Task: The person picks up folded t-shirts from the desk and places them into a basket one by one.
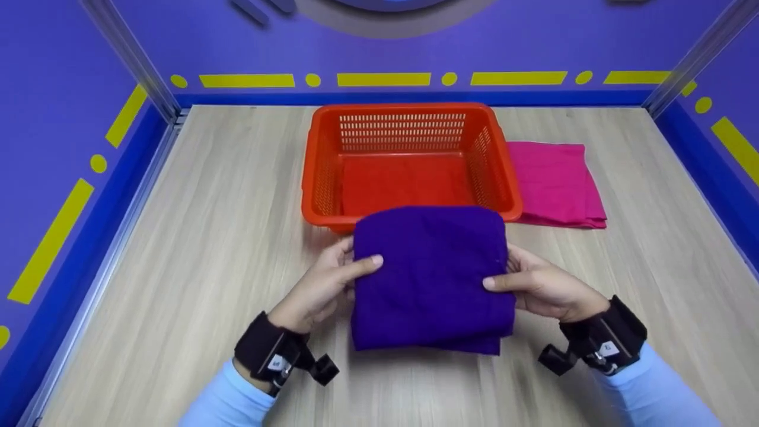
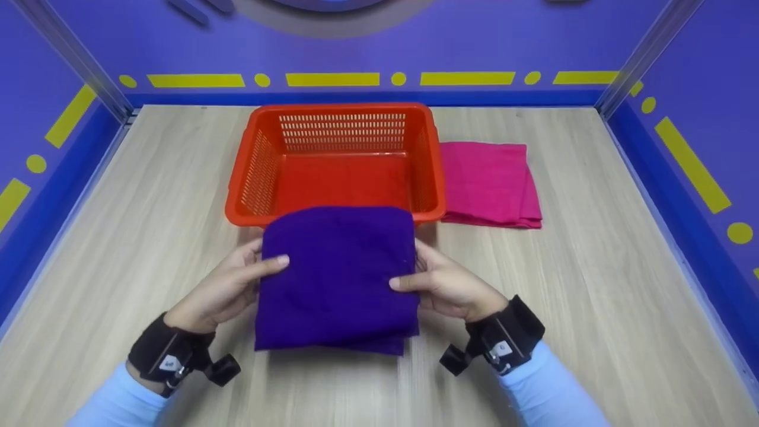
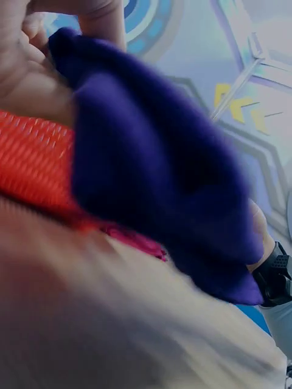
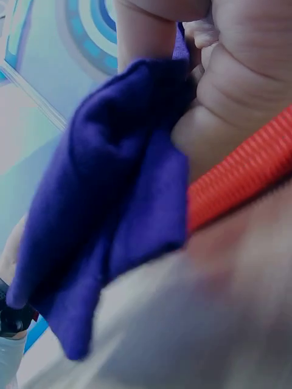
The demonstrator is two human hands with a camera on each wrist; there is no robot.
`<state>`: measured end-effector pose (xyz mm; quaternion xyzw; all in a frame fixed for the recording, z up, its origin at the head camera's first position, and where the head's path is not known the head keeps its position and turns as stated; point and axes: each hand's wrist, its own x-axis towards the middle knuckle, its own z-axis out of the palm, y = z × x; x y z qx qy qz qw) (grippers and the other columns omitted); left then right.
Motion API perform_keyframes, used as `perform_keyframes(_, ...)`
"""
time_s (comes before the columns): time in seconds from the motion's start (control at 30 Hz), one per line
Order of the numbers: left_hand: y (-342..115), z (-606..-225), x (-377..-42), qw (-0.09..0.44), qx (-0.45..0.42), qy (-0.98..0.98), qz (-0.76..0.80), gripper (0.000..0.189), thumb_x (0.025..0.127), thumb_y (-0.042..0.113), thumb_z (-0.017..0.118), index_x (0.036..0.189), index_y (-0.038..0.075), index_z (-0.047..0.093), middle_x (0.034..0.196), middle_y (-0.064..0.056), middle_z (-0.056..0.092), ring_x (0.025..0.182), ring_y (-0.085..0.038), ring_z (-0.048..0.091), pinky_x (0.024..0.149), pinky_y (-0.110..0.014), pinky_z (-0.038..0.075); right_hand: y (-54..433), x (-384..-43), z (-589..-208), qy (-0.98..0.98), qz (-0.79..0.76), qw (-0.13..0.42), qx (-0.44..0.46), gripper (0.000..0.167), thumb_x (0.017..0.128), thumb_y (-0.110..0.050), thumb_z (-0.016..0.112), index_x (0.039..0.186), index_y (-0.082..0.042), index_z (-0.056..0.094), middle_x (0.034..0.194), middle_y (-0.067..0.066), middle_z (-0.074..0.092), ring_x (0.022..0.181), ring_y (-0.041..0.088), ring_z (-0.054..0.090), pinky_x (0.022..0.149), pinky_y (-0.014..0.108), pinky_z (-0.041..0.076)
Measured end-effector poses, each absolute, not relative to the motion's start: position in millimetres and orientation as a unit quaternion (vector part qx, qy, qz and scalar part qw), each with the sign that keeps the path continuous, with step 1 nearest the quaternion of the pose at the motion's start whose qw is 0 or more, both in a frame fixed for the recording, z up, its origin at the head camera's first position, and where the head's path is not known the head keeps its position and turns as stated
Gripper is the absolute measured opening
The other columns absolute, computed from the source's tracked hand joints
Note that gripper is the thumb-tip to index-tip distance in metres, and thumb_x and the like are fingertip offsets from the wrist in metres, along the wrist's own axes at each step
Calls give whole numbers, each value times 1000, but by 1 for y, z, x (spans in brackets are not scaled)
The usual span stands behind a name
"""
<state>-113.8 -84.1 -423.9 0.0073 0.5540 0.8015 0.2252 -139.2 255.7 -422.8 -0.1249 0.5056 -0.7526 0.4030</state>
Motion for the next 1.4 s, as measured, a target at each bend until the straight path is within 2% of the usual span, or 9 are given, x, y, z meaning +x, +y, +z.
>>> perform_keyframes(0.23,-82,-394,-138,174,-5,561,809,40,99,7,60,136,-7,51,95,-7,74,82,-15,72,75,-29,61,247,-164,-397,522,-764,358,-125,71,97,15,49,157,-12,22,140,11,57,119,26,65,93,47,55)
perform_keyframes(0.5,-78,-382,-165,150,-12,564,812,54,93,2,62,145,-2,47,120,-18,67,98,-23,70,83,-36,60,235,-195,-379,523,-790,309,-76,61,101,7,49,156,-9,26,134,14,60,108,26,70,88,42,58)
perform_keyframes(0.63,-78,-380,-182,125,-12,567,814,53,94,-2,60,146,-2,47,123,-20,65,100,-23,69,85,-36,59,229,-211,-370,527,-795,296,-52,60,102,4,48,157,-11,27,133,12,62,107,25,71,89,40,58)
perform_keyframes(0.87,-77,-385,-209,95,-24,576,812,49,98,-2,57,146,-3,47,131,-21,62,108,-24,66,92,-37,56,221,-240,-361,526,-799,288,-41,62,97,10,36,156,-10,28,128,9,63,103,23,70,86,40,59)
perform_keyframes(1.0,-76,-388,-221,81,-42,593,800,51,100,-1,56,149,-2,43,139,-19,58,120,-27,60,101,-39,52,214,-258,-361,530,-804,269,-26,62,98,11,40,155,-8,28,126,10,61,103,22,69,87,39,59)
perform_keyframes(1.13,-76,-392,-234,63,-59,623,777,54,102,-1,54,154,0,38,148,-15,52,131,-25,53,108,-38,46,204,-275,-364,565,-787,247,-5,60,97,12,46,152,-8,35,124,12,59,101,23,69,86,38,59)
perform_keyframes(1.4,-77,-405,-257,50,-57,708,702,59,100,-2,56,155,-1,35,155,-15,44,143,-24,41,115,-35,37,195,-295,-375,622,-747,234,15,66,96,14,46,154,-13,34,133,14,50,113,27,60,85,39,60)
